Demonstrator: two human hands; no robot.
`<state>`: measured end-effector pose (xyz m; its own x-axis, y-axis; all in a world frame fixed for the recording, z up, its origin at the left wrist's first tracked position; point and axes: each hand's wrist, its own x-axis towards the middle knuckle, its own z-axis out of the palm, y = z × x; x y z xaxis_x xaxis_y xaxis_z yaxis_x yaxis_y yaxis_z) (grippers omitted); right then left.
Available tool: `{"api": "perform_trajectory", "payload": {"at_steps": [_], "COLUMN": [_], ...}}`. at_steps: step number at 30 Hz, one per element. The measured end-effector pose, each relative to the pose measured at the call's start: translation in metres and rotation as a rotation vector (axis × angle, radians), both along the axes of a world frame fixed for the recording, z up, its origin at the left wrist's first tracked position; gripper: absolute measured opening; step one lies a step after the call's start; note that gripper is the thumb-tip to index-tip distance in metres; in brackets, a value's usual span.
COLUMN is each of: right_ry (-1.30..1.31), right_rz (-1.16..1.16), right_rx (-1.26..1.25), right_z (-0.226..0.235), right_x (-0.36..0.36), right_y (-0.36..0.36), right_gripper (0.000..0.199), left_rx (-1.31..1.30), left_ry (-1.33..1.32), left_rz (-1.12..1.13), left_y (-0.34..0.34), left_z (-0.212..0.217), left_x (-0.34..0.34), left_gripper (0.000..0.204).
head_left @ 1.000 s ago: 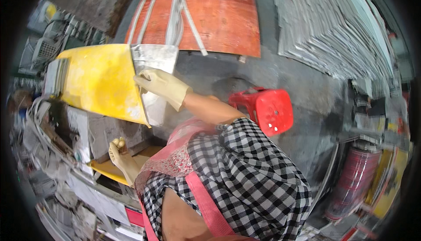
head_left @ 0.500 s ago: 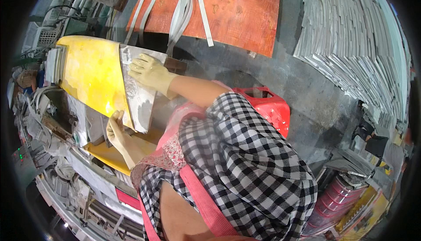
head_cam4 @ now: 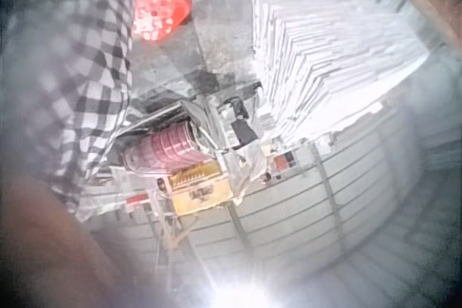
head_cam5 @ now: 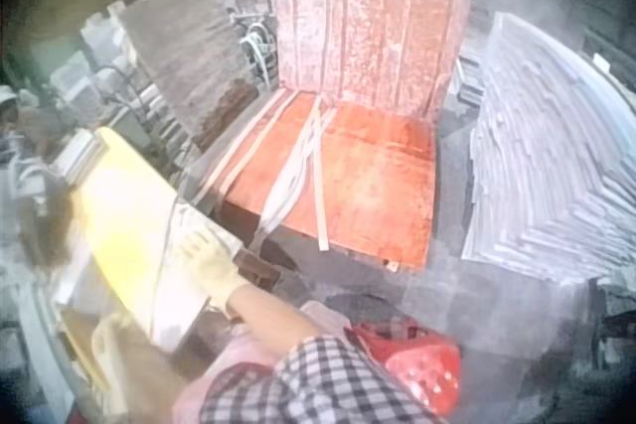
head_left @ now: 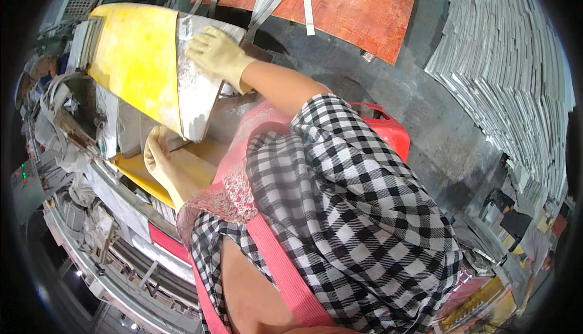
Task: The person repeatedly rubs rectangular tiles against a yellow conveyor belt surface, flipping them to treat both sides. They handle tiles one at a time, stacking finished pieces on the belt and occasionally moving a red stool to adjust their position.
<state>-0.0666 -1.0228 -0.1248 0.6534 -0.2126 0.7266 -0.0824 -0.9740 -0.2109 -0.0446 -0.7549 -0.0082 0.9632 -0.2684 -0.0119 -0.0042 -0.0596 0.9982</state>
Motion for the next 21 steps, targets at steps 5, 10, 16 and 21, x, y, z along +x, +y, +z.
{"api": "perform_trajectory", "payload": {"at_steps": [5, 10, 16, 21], "right_ry": [0.203, 0.12, -0.038, -0.102], "right_rz": [-0.019, -0.112, 0.062, -0.029], "right_rx": [-0.04, 0.025, 0.118, 0.37], "right_z": [0.005, 0.03, 0.074, 0.103], "right_x": [0.003, 0.003, -0.046, -0.068], "right_y": [-0.001, 0.019, 0.025, 0.007], "right_gripper": [0.028, 0.026, 0.03, 0.032], "left_rx": [-0.058, -0.093, -0.118, -0.105], "left_ry": [0.036, -0.028, -0.23, -0.256], "left_rz": [-0.015, -0.105, -0.362, -0.54], "left_y": [0.021, 0.034, 0.012, -0.031], "left_z": [-0.001, 0.008, 0.007, 0.013], "left_x": [0.002, -0.001, 0.005, -0.001], "left_gripper": [0.027, 0.026, 0.029, 0.031]}}
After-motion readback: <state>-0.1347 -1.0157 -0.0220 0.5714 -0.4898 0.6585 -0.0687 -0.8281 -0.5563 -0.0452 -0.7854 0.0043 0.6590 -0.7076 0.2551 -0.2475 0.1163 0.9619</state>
